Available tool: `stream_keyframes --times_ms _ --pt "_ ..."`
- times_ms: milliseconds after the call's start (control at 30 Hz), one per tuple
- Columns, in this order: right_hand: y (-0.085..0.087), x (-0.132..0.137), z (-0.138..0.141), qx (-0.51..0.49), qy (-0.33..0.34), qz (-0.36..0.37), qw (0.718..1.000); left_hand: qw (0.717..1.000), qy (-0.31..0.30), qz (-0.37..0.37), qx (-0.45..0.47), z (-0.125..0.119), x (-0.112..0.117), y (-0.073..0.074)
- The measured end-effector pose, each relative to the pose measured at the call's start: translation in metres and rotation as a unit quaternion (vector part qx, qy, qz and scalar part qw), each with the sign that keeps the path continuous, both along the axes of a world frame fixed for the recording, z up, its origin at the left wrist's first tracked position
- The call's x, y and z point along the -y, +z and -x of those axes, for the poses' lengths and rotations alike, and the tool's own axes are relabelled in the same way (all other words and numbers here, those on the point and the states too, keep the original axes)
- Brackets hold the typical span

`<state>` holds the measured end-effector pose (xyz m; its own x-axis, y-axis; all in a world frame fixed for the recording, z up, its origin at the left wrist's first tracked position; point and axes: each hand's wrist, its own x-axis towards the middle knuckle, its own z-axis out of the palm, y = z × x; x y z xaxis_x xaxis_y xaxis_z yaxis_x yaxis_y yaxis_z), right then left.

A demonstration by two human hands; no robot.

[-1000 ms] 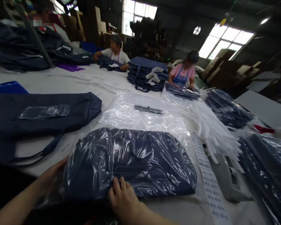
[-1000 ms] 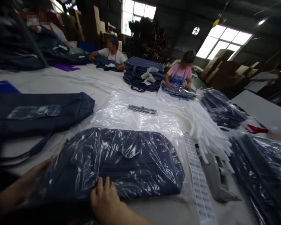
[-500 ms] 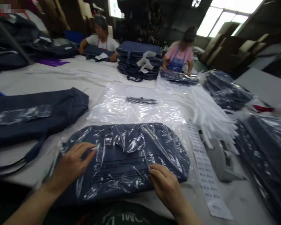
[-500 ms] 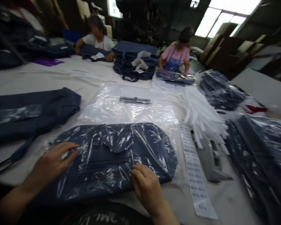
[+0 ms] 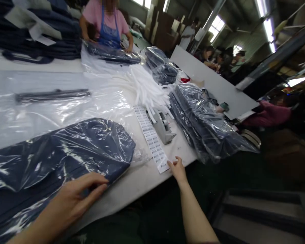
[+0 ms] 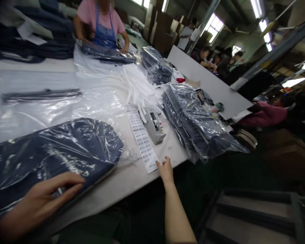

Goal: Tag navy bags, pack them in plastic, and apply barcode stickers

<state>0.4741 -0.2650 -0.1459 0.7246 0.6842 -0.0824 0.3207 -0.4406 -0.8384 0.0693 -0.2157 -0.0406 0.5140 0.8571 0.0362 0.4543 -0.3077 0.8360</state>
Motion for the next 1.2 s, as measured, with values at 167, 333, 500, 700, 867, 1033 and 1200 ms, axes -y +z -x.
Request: stream_keyframes --times_ms 167,333,500,700,867,1033,1200 --pt "0.002 -0.013 -0.002 -0.143 0.068 -0.015 0.987 0.957 -0.078 0.279 0.029 -0.100 -0.002 -0.020" --pt "0.022 -0.008 0.017 -0.270 0.115 -0.073 0.953 0.847 -0.001 0.501 0.177 -0.181 -0.010 -0.058" --pt "0.034 0.002 0.036 -0.244 0.150 -0.131 0.949 0.776 0.057 0.531 0.336 -0.228 -0.020 -0.065" --pt "0.055 0.010 0.042 0.275 0.223 -0.141 0.925 0.812 0.052 0.475 0.334 -0.224 -0.023 -0.058" --pt "0.065 0.009 0.049 0.382 0.276 -0.119 0.874 0.843 0.072 0.430 0.315 -0.219 -0.025 -0.060" --pt "0.065 0.009 0.055 0.382 0.250 -0.128 0.880 0.837 0.078 0.449 0.302 -0.219 -0.025 -0.064" --pt "0.059 0.005 0.056 0.345 0.227 -0.129 0.902 0.839 0.057 0.455 0.293 -0.220 -0.026 -0.066"
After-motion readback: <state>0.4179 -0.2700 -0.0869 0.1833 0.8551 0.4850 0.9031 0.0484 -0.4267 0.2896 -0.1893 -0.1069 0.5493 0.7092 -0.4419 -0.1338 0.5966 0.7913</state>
